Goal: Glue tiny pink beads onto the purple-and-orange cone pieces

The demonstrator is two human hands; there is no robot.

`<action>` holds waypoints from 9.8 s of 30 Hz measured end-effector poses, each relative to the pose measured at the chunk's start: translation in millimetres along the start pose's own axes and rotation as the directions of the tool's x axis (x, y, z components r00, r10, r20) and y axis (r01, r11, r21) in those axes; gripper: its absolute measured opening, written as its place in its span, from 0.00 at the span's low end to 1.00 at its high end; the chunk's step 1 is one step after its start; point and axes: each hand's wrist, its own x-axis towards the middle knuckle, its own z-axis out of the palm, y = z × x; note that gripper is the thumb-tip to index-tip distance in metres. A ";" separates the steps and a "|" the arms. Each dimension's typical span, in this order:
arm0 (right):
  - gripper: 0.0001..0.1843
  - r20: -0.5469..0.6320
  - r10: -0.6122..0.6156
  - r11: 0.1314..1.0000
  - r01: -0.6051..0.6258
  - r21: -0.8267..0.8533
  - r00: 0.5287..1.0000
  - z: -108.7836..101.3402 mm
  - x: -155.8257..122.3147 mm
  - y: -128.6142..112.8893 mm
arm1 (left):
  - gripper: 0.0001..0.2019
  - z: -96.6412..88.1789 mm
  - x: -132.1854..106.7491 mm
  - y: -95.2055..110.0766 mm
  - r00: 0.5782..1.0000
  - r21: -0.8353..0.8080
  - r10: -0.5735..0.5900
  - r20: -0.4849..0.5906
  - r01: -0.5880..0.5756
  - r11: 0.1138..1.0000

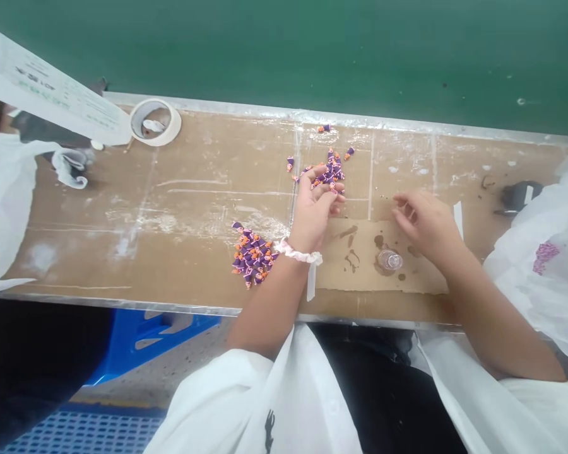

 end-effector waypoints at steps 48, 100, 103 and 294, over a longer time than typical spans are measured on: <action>0.10 -0.223 -0.226 0.861 0.302 0.409 0.948 -18.9 -31.1 -20.7 | 0.18 24.1 -41.9 -18.3 0.843 0.161 -0.052 0.536 -0.042 0.986; 0.10 -0.149 -0.199 0.968 0.218 0.123 0.969 -33.6 -53.2 -16.8 | 0.06 -77.1 -80.4 -5.3 0.955 0.881 0.121 0.272 -0.197 -0.430; 0.10 -0.166 -0.186 0.962 0.214 0.169 0.968 -35.7 -49.6 -16.9 | 0.09 -72.9 -70.5 -10.0 0.930 0.833 0.151 0.335 -0.218 -0.509; 0.20 -0.432 -0.142 0.828 0.346 0.441 0.891 -20.3 -42.7 -30.2 | 0.12 29.3 -53.3 -21.8 0.828 -0.073 -0.147 0.541 0.221 0.973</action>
